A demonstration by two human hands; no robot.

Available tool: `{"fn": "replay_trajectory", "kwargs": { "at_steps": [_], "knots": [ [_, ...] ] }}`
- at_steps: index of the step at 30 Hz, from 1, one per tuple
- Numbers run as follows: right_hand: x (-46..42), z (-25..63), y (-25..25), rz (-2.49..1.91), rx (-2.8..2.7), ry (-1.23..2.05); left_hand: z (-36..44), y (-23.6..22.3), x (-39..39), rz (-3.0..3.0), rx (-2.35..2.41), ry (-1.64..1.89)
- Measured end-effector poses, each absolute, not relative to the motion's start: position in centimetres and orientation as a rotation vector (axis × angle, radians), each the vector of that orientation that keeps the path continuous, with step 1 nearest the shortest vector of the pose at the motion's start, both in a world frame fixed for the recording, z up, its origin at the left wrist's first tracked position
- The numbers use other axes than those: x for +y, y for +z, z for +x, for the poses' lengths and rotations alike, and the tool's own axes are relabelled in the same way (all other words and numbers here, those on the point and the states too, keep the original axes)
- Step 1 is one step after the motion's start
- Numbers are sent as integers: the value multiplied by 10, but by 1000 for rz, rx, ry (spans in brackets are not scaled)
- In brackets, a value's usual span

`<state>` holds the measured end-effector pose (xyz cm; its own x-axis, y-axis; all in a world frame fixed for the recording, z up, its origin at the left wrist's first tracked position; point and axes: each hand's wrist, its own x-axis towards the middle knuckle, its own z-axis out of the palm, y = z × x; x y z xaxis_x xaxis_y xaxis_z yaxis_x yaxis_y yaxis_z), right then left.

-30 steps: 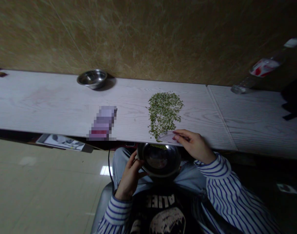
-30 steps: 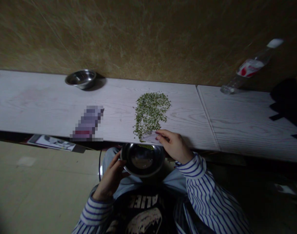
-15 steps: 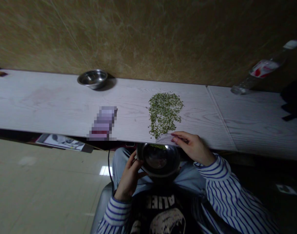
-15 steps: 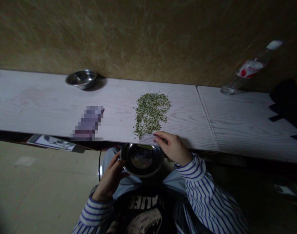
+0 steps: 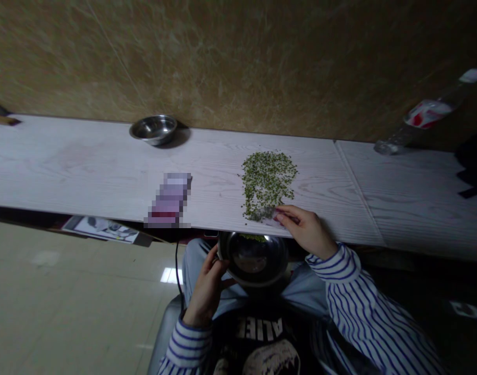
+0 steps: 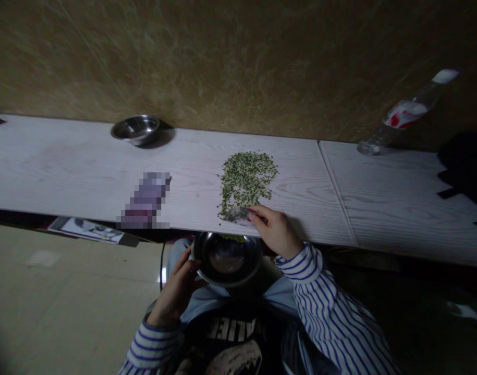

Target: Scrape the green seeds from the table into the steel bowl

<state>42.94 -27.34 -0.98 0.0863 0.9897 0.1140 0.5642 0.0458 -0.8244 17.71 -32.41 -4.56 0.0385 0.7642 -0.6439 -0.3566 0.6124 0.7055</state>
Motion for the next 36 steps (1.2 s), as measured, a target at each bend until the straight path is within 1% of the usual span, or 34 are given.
{"fn": "replay_trajectory", "kwargs": {
  "at_steps": [6, 12, 17, 22, 36],
  "knots": [
    [-272, 433, -8, -1590, -1490, 753, 177, -44, -323, 412, 1243, 886],
    [-283, 392, -5, -1529, -1531, 798, 179, -43, -322, 400, 1253, 879],
    [-279, 374, -3, -1588, -1569, 709, 179, -46, -322, 380, 1267, 872],
    [-272, 388, -6, -1673, -1517, 588, 178, -49, -322, 399, 1266, 853],
    [-264, 428, -3, -1651, -1361, 604, 181, -57, -321, 408, 1276, 835]
  ]
}}
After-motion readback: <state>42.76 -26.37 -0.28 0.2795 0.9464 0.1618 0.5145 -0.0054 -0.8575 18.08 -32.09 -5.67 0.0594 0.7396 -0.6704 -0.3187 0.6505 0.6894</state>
